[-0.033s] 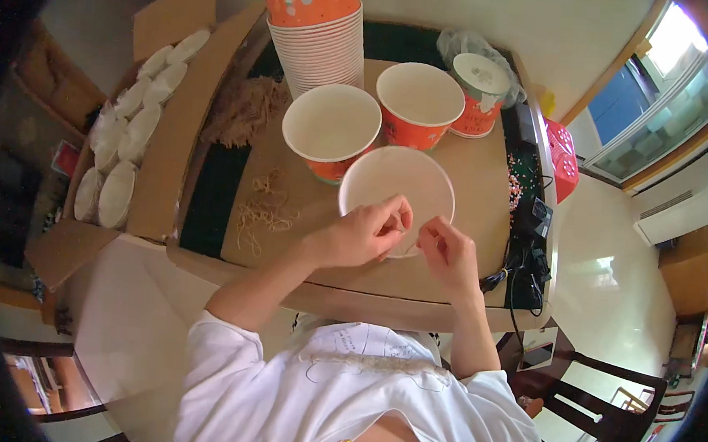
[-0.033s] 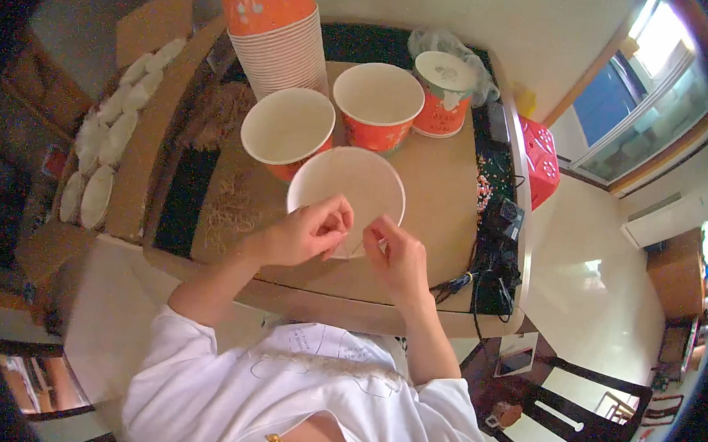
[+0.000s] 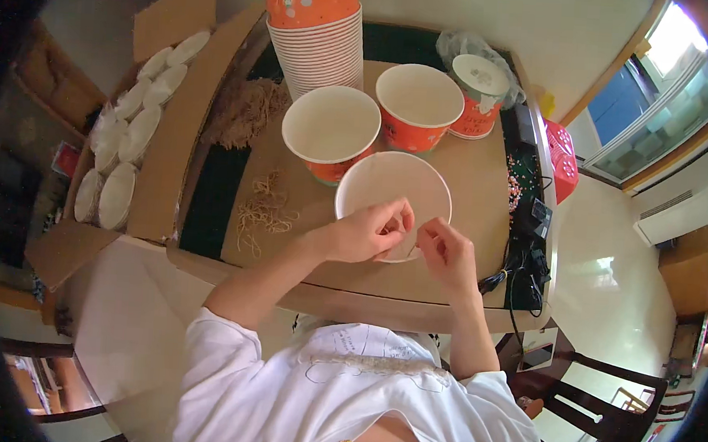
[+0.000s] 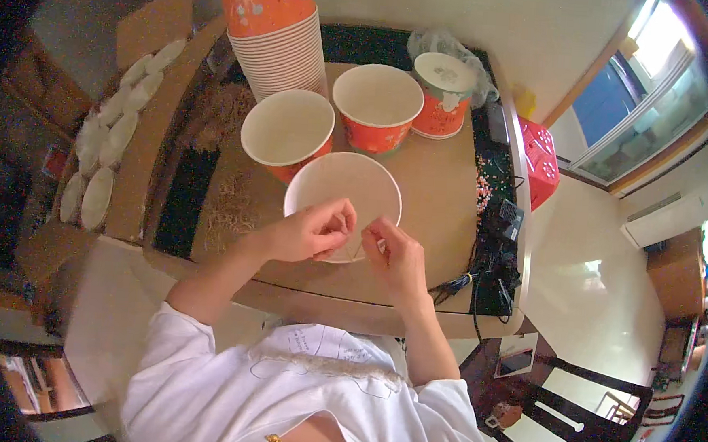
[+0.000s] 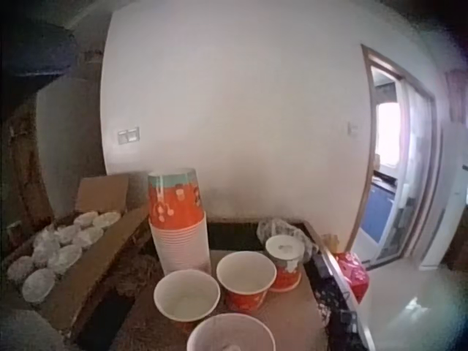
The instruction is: Tying rubber bands around the rims of paper bowls for preparation.
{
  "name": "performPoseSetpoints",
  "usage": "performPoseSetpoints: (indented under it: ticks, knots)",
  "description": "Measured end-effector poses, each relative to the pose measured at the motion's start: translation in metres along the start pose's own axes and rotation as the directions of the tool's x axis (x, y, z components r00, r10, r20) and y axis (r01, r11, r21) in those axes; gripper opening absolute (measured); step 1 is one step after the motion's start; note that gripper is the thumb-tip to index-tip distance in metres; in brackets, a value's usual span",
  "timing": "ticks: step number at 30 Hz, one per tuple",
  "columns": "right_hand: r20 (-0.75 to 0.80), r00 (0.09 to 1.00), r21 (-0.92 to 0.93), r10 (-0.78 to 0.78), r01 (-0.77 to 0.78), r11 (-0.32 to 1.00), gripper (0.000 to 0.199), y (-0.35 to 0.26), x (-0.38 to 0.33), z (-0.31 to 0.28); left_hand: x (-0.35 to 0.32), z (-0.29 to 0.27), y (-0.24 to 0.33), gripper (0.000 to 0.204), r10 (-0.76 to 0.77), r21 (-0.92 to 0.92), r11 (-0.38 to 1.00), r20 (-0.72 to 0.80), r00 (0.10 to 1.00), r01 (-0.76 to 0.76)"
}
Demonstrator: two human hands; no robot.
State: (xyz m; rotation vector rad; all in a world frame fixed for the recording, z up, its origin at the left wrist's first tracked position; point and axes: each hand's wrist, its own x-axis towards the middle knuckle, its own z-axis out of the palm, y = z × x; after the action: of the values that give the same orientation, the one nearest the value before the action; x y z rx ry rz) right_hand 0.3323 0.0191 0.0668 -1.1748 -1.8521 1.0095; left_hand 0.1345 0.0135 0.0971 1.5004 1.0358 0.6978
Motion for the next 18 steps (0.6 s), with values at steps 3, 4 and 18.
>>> performPoseSetpoints:
  ticks: [3, 4, 18]
  knots:
    - [-0.039, 0.999, 0.1, 0.016, -0.012, 0.995, 0.005, 0.004, 0.0, 0.003, 0.011, 0.0, -0.003, 0.016, -0.162, -0.187, 0.961, 0.215, 0.963, 0.204]
    - [-0.045, 0.999, 0.101, 0.015, -0.01, 0.995, 0.005, 0.005, 0.001, 0.004, 0.011, 0.002, -0.004, 0.015, -0.083, -0.153, 0.982, 0.174, 0.981, 0.11]
    - [0.044, 0.961, 0.556, 0.272, -0.25, 0.793, 0.01, 0.007, 0.006, -0.014, 0.027, 0.016, -0.021, 0.01, -0.142, -0.145, 0.98, -0.024, 0.99, 0.137]
